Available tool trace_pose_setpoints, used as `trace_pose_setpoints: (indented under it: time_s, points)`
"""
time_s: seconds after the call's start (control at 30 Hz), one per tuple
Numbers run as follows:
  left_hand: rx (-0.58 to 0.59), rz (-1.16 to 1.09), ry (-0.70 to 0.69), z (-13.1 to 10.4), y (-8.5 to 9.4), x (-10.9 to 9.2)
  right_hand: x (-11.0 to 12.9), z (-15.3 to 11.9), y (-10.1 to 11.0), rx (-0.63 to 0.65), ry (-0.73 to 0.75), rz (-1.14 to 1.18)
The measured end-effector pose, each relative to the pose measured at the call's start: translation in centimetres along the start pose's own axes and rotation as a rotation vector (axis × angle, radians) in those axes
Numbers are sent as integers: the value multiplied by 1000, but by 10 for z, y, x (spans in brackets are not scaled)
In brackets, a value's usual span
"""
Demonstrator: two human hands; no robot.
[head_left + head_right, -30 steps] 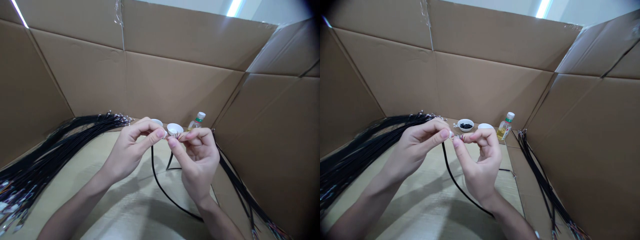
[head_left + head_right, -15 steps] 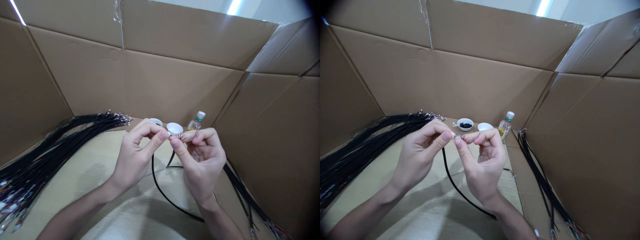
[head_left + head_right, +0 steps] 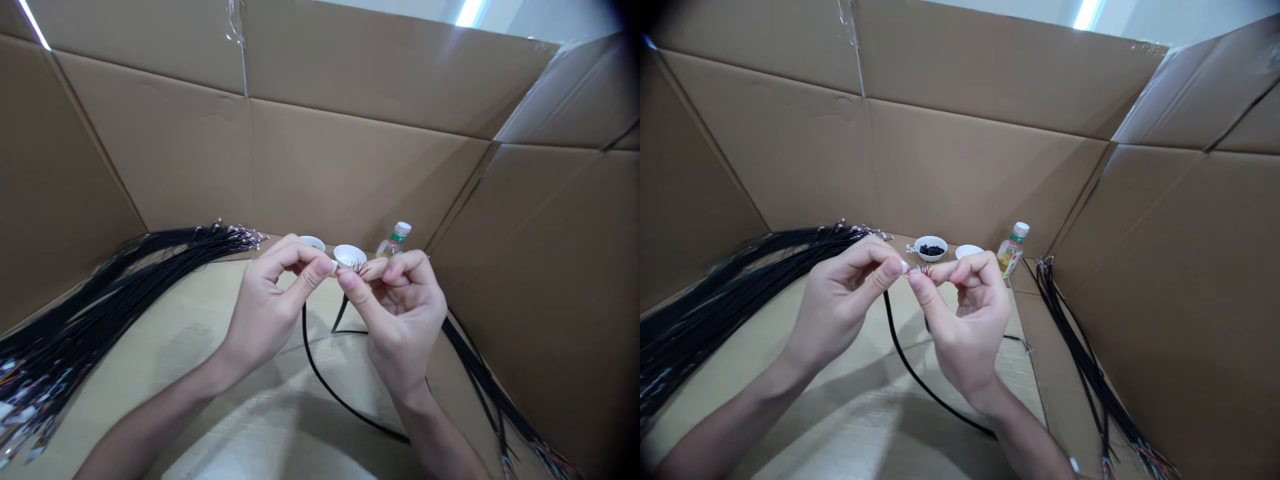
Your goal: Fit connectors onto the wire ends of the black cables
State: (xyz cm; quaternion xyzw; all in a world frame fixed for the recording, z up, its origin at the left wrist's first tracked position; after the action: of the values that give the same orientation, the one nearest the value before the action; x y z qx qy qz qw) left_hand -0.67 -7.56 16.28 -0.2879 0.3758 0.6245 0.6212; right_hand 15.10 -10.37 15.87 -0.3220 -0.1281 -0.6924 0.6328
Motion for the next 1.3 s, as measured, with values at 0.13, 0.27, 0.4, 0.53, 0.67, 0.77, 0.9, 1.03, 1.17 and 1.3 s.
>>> trace_pose_setpoints:
  time_s: [0.13, 0.27, 0.4, 0.53, 0.67, 0.77, 0.9, 1.03, 1.17, 1.3]
  points:
    - [43, 43, 16, 4, 5, -1, -6, 1, 0, 26, -70, 33]
    - [70, 94, -7, 4, 6, -6, -12, -1, -4, 108, -155, 67]
    - [57, 149, -67, 2, 5, -15, -13, -3, -9, 183, -203, 68]
    - [79, 162, -64, 3, 6, -16, -12, -2, -8, 174, -205, 56]
    - [134, 194, -55, 5, 9, -13, -12, 0, -7, 196, -218, 36]
    - [163, 248, -61, 5, 10, -11, -14, 1, -7, 222, -241, -2]
    - [185, 261, -37, 7, 12, -9, -17, 2, -7, 224, -260, -1]
    - [220, 142, 29, 11, 15, -4, -21, 2, -6, 206, -267, 81]
    - [325, -71, 108, 10, 15, 2, -27, 3, -5, 186, -294, 203]
    - [356, -164, 177, 8, 18, 7, -34, 2, -4, 175, -342, 272]
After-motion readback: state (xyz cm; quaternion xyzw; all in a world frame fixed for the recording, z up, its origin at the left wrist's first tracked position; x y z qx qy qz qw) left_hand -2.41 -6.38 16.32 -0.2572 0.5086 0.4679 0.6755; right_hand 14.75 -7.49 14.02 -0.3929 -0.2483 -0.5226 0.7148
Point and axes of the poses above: each hand's wrist, its own z-axis towards the middle knuckle, its own y-axis out of the back of the hand, x = y × z, the point moved 8 cm from there along z, towards the middle knuckle, and after that the axes turned 6 degrees about y, right-handed, at the moved point
